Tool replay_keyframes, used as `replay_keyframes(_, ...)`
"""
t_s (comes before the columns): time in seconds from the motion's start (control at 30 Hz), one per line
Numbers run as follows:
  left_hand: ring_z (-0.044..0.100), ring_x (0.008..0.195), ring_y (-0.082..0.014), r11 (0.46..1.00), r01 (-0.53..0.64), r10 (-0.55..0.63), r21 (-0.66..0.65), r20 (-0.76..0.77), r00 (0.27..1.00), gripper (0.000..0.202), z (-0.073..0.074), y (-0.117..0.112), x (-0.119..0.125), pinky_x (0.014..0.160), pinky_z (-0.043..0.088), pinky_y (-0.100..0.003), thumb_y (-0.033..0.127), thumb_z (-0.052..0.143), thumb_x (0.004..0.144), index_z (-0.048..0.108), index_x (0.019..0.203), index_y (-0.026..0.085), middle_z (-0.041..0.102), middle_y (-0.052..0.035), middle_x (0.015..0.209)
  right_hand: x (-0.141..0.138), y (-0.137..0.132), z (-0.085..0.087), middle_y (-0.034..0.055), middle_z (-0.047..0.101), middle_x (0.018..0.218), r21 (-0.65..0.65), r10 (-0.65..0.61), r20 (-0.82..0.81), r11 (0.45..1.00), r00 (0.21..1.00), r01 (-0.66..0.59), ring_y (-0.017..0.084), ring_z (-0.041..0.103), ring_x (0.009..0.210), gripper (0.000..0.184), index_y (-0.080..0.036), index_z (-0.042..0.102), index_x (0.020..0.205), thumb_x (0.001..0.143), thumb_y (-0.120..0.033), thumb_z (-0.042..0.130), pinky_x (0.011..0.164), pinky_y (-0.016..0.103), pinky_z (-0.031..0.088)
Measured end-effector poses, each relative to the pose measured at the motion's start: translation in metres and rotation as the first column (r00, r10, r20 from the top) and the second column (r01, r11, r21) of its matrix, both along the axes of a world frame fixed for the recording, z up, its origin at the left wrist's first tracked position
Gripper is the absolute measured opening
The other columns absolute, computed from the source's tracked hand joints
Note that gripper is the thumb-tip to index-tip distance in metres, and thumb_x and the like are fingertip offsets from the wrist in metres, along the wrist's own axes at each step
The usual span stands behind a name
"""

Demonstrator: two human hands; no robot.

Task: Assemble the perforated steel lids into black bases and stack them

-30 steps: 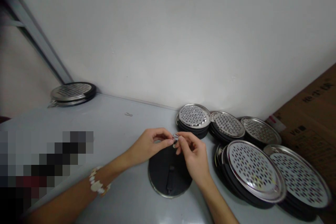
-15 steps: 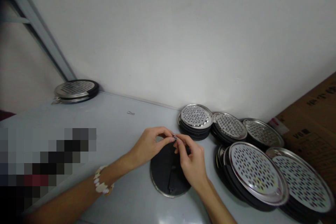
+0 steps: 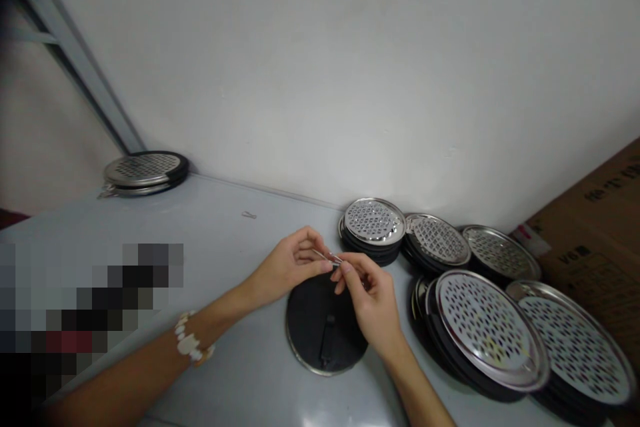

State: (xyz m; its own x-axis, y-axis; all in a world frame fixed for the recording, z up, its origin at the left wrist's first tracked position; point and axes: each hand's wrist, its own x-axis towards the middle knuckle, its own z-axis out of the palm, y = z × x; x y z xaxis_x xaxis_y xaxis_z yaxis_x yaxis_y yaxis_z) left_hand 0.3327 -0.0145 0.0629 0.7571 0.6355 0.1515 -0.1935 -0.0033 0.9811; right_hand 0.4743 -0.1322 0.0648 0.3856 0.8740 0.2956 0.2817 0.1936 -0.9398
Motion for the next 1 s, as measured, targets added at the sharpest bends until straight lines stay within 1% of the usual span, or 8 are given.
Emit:
replay_keyframes(0.27,0.068,0.079,-0.0152,0.988,0.14,-0.136,0.069,-0.049,0.989,0.015,0.004,0.001,-0.002,0.081,0.052,-0.028,0.027,0.068,0.086,0.072,0.088,0.013,0.075,-0.0051,0.083,0.005,0.002,0.004,0.0002,0.068,0.066,0.017,0.022,-0.098,1.0,0.995,-0.02,0.012,0.061,0.055,0.025,-0.018,0.074,0.097,0.09,-0.041,0.069,0.051,0.022,0.045)
replay_keyframes(0.33,0.068,0.081,-0.0162,0.987,0.12,-0.113,0.106,-0.064,0.992,0.015,0.003,-0.001,-0.002,0.082,0.052,-0.028,0.026,0.066,0.087,0.073,0.087,0.013,0.075,-0.0055,0.084,0.005,0.002,0.003,-0.0004,0.067,0.065,0.015,0.006,-0.073,1.0,0.997,-0.005,0.012,0.062,0.055,0.024,-0.018,0.074,0.097,0.09,-0.041,0.068,0.053,0.022,0.047)
replay_keyframes(0.4,0.069,0.082,-0.0165,0.981,0.058,-0.041,0.186,-0.092,0.995,0.015,0.001,-0.003,-0.001,0.082,0.052,-0.027,0.026,0.065,0.088,0.074,0.086,0.014,0.076,-0.0052,0.085,0.003,0.0,0.001,-0.0005,0.068,0.067,0.012,-0.017,-0.009,1.0,1.0,0.017,0.012,0.062,0.057,0.024,-0.019,0.073,0.098,0.092,-0.04,0.066,0.056,0.023,0.048)
replay_keyframes(0.5,0.069,0.081,-0.016,0.947,-0.048,0.093,0.319,-0.129,0.987,0.017,-0.003,-0.006,-0.001,0.079,0.051,-0.026,0.027,0.062,0.092,0.074,0.088,0.016,0.076,-0.0037,0.085,-0.002,-0.002,-0.001,0.0006,0.07,0.072,0.0,-0.037,0.132,0.999,0.991,0.037,0.013,0.063,0.06,0.023,-0.019,0.072,0.101,0.095,-0.038,0.062,0.059,0.023,0.05)
replay_keyframes(0.6,0.068,0.078,-0.0153,0.913,-0.092,0.162,0.397,-0.148,0.976,0.017,-0.006,-0.007,-0.001,0.076,0.051,-0.025,0.026,0.061,0.093,0.074,0.088,0.017,0.076,-0.0022,0.083,-0.004,-0.002,-0.003,0.0012,0.071,0.075,-0.011,-0.035,0.222,0.999,0.975,0.039,0.014,0.064,0.063,0.025,-0.018,0.072,0.105,0.096,-0.037,0.058,0.06,0.024,0.05)
replay_keyframes(0.7,0.069,0.081,-0.0159,0.911,-0.087,0.152,0.404,-0.131,0.98,0.016,-0.003,-0.008,-0.002,0.078,0.052,-0.025,0.025,0.062,0.092,0.074,0.087,0.017,0.076,-0.0029,0.085,-0.002,-0.001,-0.004,0.0003,0.068,0.073,-0.012,-0.044,0.231,0.999,0.972,0.048,0.014,0.063,0.063,0.025,-0.019,0.072,0.104,0.097,-0.037,0.057,0.061,0.024,0.049)
replay_keyframes(0.87,0.069,0.08,-0.0171,0.939,-0.026,0.068,0.343,-0.11,0.992,0.014,0.008,-0.009,-0.004,0.078,0.052,-0.025,0.026,0.069,0.085,0.076,0.08,0.015,0.076,-0.0048,0.084,0.003,-0.002,-0.004,-0.0019,0.065,0.066,-0.006,-0.069,0.165,0.997,0.984,0.071,0.014,0.063,0.063,0.024,-0.019,0.073,0.102,0.097,-0.038,0.059,0.063,0.024,0.049)
replay_keyframes(1.0,0.069,0.075,-0.0158,0.936,-0.104,0.158,0.335,-0.136,0.978,0.013,0.007,-0.009,-0.004,0.076,0.052,-0.024,0.027,0.072,0.084,0.077,0.077,0.017,0.077,-0.002,0.077,-0.002,-0.003,-0.004,-0.001,0.067,0.068,-0.01,-0.03,0.14,0.999,0.99,0.032,0.014,0.063,0.062,0.025,-0.019,0.072,0.103,0.097,-0.039,0.059,0.062,0.025,0.048)
